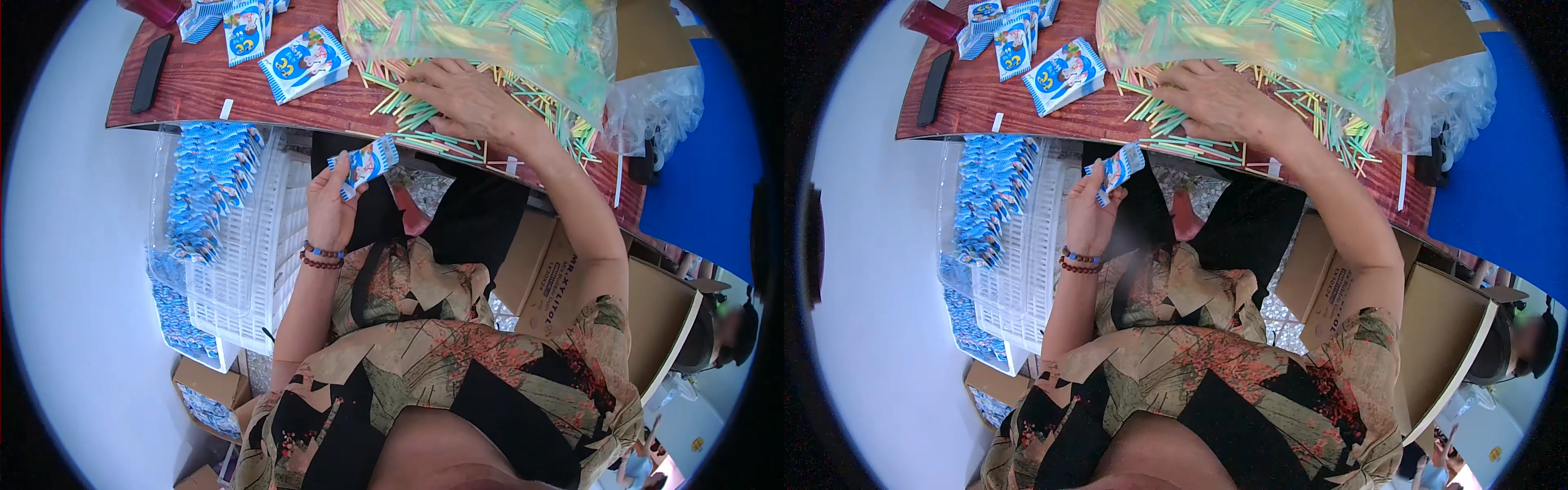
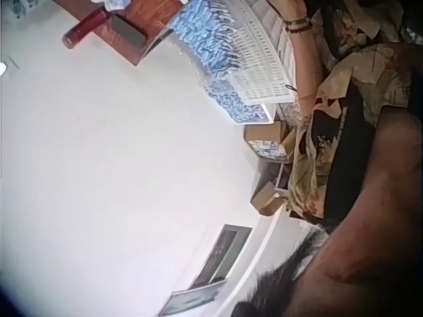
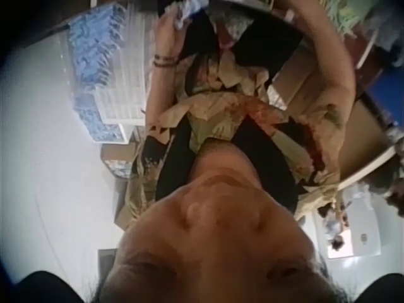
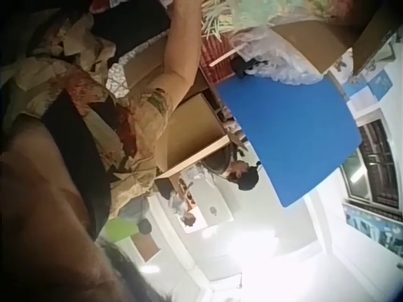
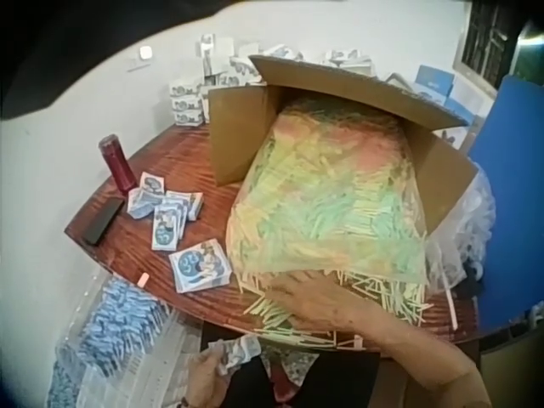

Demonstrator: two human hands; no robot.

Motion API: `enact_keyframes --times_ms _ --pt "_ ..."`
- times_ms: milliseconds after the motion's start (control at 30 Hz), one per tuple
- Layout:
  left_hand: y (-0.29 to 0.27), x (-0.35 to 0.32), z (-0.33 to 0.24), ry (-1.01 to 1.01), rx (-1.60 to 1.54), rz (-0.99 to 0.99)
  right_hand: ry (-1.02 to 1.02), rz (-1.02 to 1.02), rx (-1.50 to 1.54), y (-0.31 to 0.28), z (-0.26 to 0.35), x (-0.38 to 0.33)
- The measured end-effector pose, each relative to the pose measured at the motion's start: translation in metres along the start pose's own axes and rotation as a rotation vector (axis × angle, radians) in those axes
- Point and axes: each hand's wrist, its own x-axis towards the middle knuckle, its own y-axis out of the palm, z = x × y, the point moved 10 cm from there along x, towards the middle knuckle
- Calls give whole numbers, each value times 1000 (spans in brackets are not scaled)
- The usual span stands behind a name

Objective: Packaging small blue packets and sorting them on a workbench alongside decorative strips.

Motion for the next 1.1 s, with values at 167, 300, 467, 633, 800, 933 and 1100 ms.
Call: enact_keyframes --times_ms 167,300,467,633,800,933,1100 --pt "-10 2 -2 21 -18 -21 -98 23 -97 12 2 15" --pt "-8 0 -1 13 -20 -23 -82 -56 -182 13 8 17" --pt "-5 1 0 -1 -28 -1 -1 -58 -217 16 8 17" --pt "-8 1 3 -5 -30 -1 211 -96 61 19 -22 -1" --pt "-10 0 5 -18 -35 -11 566 -178 651 24 -47 -22" --pt "-6 -1 6 -21 -14 -11 537 -432 843 14 -54 -36" --pt "-5 -3 8 -18 -27 9 566 -524 1198 16 -53 -46"
